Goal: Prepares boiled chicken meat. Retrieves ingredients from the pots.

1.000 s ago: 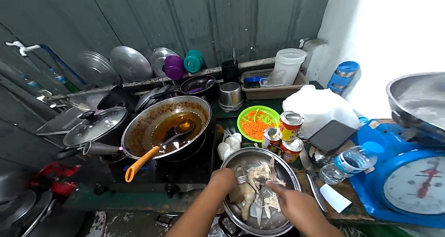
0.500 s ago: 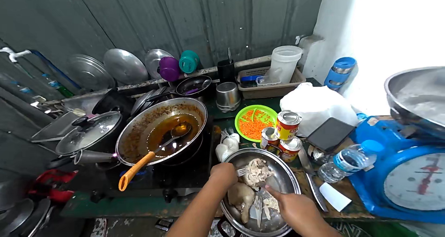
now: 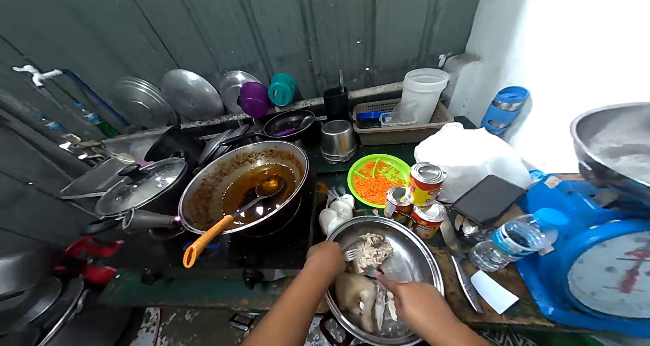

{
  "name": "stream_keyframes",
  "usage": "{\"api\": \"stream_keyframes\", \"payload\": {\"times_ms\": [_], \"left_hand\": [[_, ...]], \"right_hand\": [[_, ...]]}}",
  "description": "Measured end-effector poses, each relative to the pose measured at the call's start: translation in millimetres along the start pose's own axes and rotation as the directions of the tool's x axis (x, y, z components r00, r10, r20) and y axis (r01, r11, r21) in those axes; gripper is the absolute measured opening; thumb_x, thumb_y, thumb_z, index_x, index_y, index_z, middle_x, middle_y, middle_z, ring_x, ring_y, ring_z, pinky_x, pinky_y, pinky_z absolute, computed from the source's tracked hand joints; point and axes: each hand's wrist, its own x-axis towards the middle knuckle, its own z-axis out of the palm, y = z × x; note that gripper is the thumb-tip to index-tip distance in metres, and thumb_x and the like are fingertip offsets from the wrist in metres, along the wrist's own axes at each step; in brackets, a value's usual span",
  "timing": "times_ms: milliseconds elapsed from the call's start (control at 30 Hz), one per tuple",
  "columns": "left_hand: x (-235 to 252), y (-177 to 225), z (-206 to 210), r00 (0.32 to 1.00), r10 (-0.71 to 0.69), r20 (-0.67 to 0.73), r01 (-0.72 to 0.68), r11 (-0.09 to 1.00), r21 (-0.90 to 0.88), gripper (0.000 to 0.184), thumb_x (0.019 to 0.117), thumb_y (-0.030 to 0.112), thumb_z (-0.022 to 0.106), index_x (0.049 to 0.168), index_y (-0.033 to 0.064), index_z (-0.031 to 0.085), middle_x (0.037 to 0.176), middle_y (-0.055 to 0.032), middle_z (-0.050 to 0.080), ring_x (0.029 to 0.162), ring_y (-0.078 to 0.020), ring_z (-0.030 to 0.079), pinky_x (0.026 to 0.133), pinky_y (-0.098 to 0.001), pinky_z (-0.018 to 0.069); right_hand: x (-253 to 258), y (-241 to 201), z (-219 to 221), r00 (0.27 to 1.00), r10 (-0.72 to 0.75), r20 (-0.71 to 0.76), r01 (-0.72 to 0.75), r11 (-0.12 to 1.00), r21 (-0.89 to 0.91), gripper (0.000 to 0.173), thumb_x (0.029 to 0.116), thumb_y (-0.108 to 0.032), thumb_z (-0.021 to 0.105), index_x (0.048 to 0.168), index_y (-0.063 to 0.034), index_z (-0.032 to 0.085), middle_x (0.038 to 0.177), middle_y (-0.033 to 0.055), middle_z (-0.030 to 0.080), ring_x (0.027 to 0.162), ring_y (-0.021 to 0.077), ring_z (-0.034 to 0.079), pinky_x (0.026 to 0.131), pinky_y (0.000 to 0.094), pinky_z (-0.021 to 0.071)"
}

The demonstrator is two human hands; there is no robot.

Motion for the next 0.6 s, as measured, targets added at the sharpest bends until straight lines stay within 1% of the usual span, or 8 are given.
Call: {"api": "stream_keyframes", "payload": {"times_ms": [100, 200, 233, 300, 400, 467, 533, 600], "left_hand": [[1, -4, 5, 0.999, -0.028, 0.018, 0.027, 1.000, 0.008, 0.034, 0.0974, 0.030, 0.058, 0.116, 0.0046, 0.071, 0.128, -0.0195, 0.068, 0.121, -0.0392, 0.064, 0.094, -0.0651, 0.0517], [-6, -2, 9, 0.998, -0.057, 0.033, 0.056, 0.998, 0.026, 0.034, 0.0965, 0.026, 0.062, 0.116, -0.0006, 0.068, 0.128, -0.0223, 0.067, 0.119, -0.0413, 0.064, 0.092, -0.0655, 0.0524], [-9, -3, 10, 0.998, -0.051, 0.029, 0.051, 0.999, 0.013, 0.034, 0.0969, 0.027, 0.061, 0.115, -0.0004, 0.069, 0.127, -0.0225, 0.067, 0.119, -0.0415, 0.065, 0.092, -0.0657, 0.0523], [-15, -8, 7, 1.000, -0.006, -0.013, 0.005, 0.999, -0.032, 0.035, 0.1003, 0.032, 0.056, 0.116, 0.0038, 0.070, 0.127, -0.0204, 0.068, 0.120, -0.0397, 0.065, 0.093, -0.0650, 0.0519], [-23, -8, -4, 0.996, 0.060, -0.064, -0.064, 0.996, -0.063, 0.036, 0.1046, 0.033, 0.049, 0.122, 0.0092, 0.070, 0.129, -0.0176, 0.068, 0.122, -0.0376, 0.064, 0.096, -0.0643, 0.0513], [-28, -4, -6, 0.993, 0.111, -0.035, -0.113, 0.993, -0.036, 0.036, 0.1034, 0.033, 0.050, 0.120, 0.0089, 0.070, 0.126, -0.0184, 0.068, 0.120, -0.0388, 0.065, 0.094, -0.0663, 0.0507], [-29, 4, -3, 0.987, 0.159, 0.006, -0.159, 0.987, 0.002, 0.036, 0.1022, 0.034, 0.052, 0.118, 0.0080, 0.070, 0.126, -0.0200, 0.068, 0.120, -0.0408, 0.064, 0.092, -0.0689, 0.0498], [-30, 12, 6, 0.981, 0.190, 0.039, -0.191, 0.981, 0.033, 0.034, 0.1038, 0.033, 0.051, 0.121, 0.0092, 0.070, 0.128, -0.0198, 0.067, 0.121, -0.0414, 0.063, 0.093, -0.0695, 0.0495]], "right_hand": [[-11, 10, -2, 1.000, -0.015, 0.016, 0.016, 0.997, -0.081, 0.062, 0.1049, -0.016, 0.041, 0.161, -0.0413, 0.034, 0.113, 0.0238, 0.073, 0.108, 0.0450, 0.069, 0.092, 0.0635, 0.0514], [-20, 27, -1, 1.000, 0.016, 0.013, -0.014, 0.996, -0.087, 0.060, 0.1041, -0.017, 0.043, 0.158, -0.0430, 0.039, 0.114, 0.0236, 0.073, 0.110, 0.0460, 0.069, 0.093, 0.0649, 0.0504], [-21, 33, -2, 1.000, 0.022, 0.008, -0.022, 0.997, -0.075, 0.059, 0.1036, -0.018, 0.045, 0.157, -0.0429, 0.041, 0.116, 0.0229, 0.073, 0.111, 0.0457, 0.068, 0.093, 0.0657, 0.0500], [-24, 40, -8, 0.999, 0.042, 0.010, -0.041, 0.999, -0.030, 0.056, 0.1051, -0.020, 0.044, 0.156, -0.0437, 0.044, 0.121, 0.0209, 0.072, 0.116, 0.0443, 0.067, 0.096, 0.0660, 0.0491], [-27, 42, -10, 0.998, 0.043, -0.033, -0.043, 0.999, 0.004, 0.055, 0.1058, -0.019, 0.043, 0.155, -0.0440, 0.046, 0.119, 0.0200, 0.073, 0.115, 0.0434, 0.068, 0.096, 0.0644, 0.0494], [-29, 44, -6, 0.998, 0.047, -0.050, -0.045, 0.998, 0.033, 0.054, 0.1058, -0.019, 0.043, 0.154, -0.0435, 0.046, 0.119, 0.0204, 0.074, 0.114, 0.0441, 0.068, 0.096, 0.0649, 0.0493], [-32, 54, -4, 0.996, 0.048, -0.077, -0.040, 0.994, 0.101, 0.054, 0.1052, -0.019, 0.044, 0.154, -0.0430, 0.048, 0.121, 0.0195, 0.073, 0.114, 0.0441, 0.068, 0.095, 0.0656, 0.0498], [-40, 64, -9, 0.995, 0.064, -0.081, -0.050, 0.985, 0.163, 0.053, 0.1061, -0.019, 0.044, 0.153, -0.0428, 0.049, 0.127, 0.0172, 0.072, 0.117, 0.0427, 0.067, 0.097, 0.0663, 0.0489]]}}
